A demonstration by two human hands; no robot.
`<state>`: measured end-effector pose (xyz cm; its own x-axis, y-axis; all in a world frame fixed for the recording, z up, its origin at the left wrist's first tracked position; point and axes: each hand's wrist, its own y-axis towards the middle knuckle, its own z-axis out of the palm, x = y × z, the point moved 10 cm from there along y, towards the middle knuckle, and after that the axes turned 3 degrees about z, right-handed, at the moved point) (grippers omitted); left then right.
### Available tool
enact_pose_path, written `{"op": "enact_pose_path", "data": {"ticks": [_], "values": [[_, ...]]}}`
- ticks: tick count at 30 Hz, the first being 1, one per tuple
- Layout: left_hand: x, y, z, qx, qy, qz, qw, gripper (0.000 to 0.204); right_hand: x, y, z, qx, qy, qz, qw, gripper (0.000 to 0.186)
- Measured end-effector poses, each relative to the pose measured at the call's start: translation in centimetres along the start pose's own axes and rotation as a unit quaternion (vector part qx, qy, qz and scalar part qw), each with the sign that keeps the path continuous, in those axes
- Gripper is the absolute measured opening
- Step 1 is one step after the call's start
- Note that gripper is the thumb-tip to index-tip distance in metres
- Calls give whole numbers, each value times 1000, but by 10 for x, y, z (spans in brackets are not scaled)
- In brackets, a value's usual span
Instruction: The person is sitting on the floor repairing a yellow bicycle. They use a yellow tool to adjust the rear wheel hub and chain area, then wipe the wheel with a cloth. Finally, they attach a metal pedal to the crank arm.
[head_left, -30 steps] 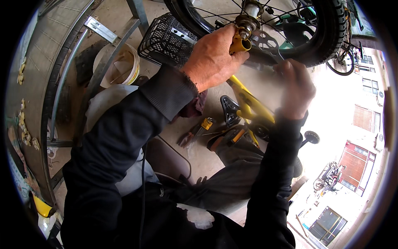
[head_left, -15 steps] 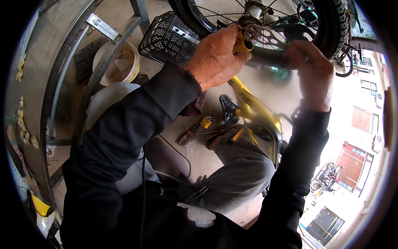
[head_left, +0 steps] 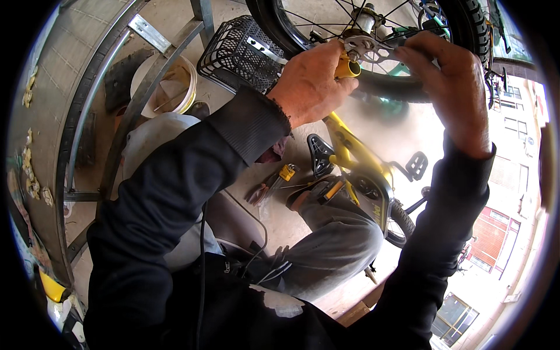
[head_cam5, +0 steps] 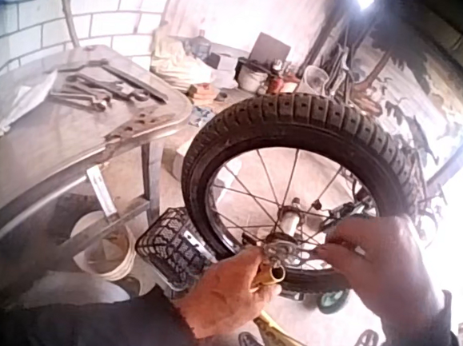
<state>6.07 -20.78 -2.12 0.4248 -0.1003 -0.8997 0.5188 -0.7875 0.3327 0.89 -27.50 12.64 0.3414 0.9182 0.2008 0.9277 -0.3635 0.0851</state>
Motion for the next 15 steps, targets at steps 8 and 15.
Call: {"op": "enact_pose_path", "data": {"ticks": [8,15], "values": [[1,-1,1,-14,-9,15,1000,30,-8,1,4,6,-19,20,1000,18],[4,2,2,11,28,6,1000,34,-4,-8,6,-16,3,53,998,13]]}}
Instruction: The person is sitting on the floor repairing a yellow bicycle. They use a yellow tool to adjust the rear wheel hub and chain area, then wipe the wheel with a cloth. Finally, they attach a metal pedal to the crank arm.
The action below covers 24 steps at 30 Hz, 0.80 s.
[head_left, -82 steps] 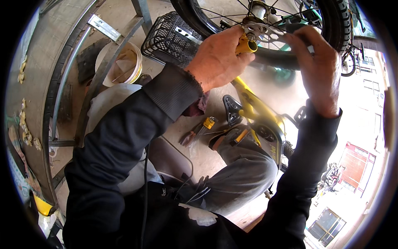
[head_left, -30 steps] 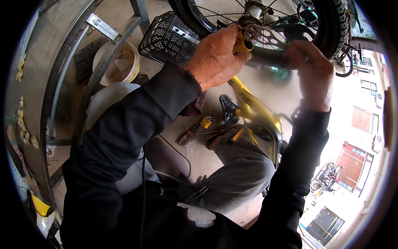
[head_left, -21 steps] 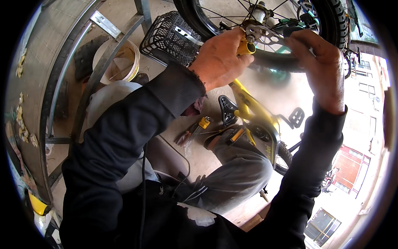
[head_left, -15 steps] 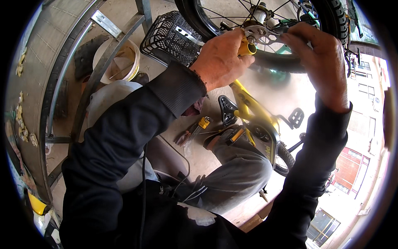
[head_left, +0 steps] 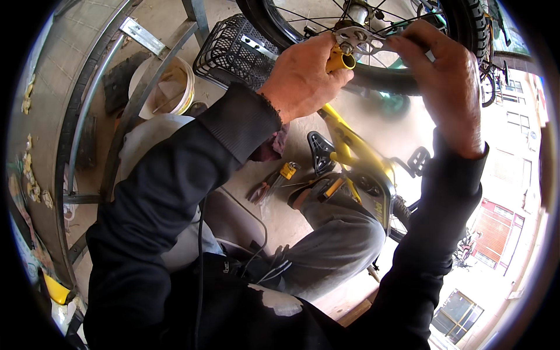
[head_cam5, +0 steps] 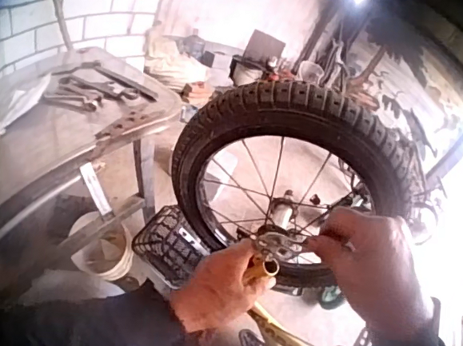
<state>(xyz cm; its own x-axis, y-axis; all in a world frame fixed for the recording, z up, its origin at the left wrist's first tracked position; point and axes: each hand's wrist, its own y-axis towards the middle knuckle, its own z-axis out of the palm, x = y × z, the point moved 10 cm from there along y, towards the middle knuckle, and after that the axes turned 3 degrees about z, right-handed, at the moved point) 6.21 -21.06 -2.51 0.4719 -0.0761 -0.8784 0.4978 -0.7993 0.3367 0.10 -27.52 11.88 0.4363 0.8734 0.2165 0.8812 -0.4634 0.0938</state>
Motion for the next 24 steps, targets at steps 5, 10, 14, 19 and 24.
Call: {"op": "enact_pose_path", "data": {"ticks": [5,10,14,19,24], "values": [[-1,2,-1,-11,-16,9,1000,30,-14,-8,4,-33,58,37,997,13],[-2,2,-1,-1,-41,-6,999,30,-11,-5,-3,-72,74,-14,995,15],[-3,2,-1,25,-39,-18,999,29,-25,-8,1,-67,137,12,988,11],[-2,2,-1,42,-23,-29,998,30,-45,-19,10,-87,169,60,980,8],[-1,3,-1,30,-34,-33,998,31,-71,-35,28,-141,251,120,950,10]]}}
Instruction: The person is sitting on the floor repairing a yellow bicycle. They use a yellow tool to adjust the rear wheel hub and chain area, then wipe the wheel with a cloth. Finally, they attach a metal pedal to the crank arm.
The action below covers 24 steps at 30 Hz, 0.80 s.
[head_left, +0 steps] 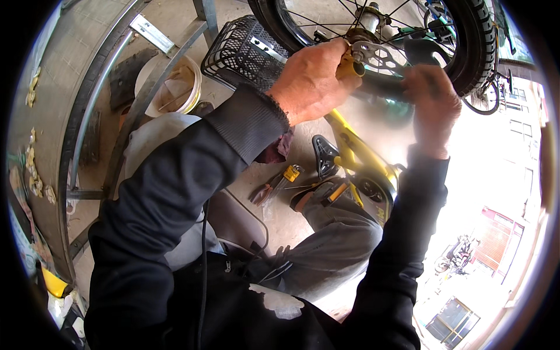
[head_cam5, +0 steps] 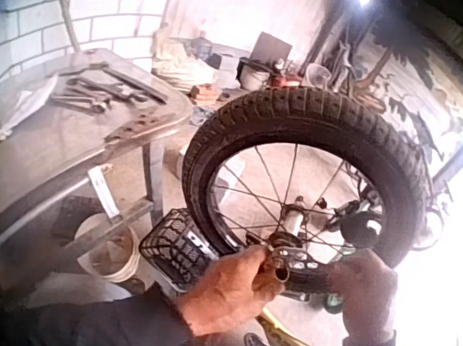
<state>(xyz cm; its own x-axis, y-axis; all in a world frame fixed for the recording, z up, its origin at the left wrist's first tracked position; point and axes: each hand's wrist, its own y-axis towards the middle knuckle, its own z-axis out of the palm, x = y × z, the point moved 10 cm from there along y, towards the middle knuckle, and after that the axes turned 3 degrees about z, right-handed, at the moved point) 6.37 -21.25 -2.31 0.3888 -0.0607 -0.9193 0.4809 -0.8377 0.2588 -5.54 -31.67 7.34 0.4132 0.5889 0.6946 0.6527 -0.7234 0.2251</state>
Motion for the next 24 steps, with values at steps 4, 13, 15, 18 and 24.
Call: {"op": "enact_pose_path", "data": {"ticks": [4,13,15,18,24], "values": [[1,1,2,-11,0,5,1000,32,-14,-19,1,-71,52,0,996,11],[-1,-1,0,-31,41,39,998,34,6,-38,-5,-89,-32,-71,993,9],[1,0,3,-20,50,29,998,34,-2,-44,-29,-167,144,-35,975,10],[0,-1,4,-32,45,47,997,34,-3,-44,-43,-178,163,4,970,14],[-5,-1,3,0,-56,-18,998,27,-17,-35,-23,-70,172,16,982,17]]}}
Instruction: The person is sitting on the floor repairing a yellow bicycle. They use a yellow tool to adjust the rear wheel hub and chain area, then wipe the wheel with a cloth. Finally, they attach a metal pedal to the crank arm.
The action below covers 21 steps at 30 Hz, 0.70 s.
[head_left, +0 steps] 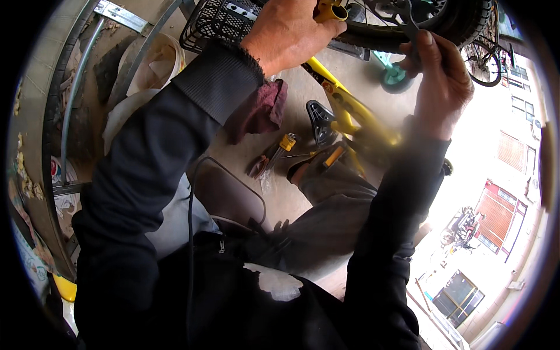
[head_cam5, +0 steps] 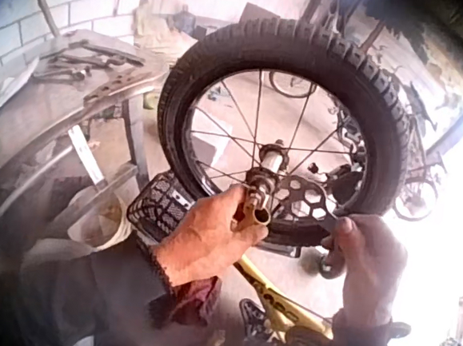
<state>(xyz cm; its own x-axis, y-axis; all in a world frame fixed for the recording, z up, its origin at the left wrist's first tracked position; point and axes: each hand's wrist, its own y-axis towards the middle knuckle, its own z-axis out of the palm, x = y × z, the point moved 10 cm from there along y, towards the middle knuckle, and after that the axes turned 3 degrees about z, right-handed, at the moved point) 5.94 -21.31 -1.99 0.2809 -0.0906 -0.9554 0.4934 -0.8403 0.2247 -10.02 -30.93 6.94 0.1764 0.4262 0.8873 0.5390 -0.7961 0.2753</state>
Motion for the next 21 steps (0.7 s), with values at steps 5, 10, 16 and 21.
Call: {"op": "enact_pose_path", "data": {"ticks": [5,10,16,21], "values": [[-4,-3,-2,26,34,-19,999,28,-13,-4,16,53,-56,73,994,15],[2,0,0,-24,114,56,992,34,-7,-7,15,42,-163,97,981,12],[7,0,1,-24,105,36,994,36,8,1,16,61,-127,74,987,12],[6,0,0,-18,79,26,996,35,15,13,22,79,-178,57,979,12]]}}
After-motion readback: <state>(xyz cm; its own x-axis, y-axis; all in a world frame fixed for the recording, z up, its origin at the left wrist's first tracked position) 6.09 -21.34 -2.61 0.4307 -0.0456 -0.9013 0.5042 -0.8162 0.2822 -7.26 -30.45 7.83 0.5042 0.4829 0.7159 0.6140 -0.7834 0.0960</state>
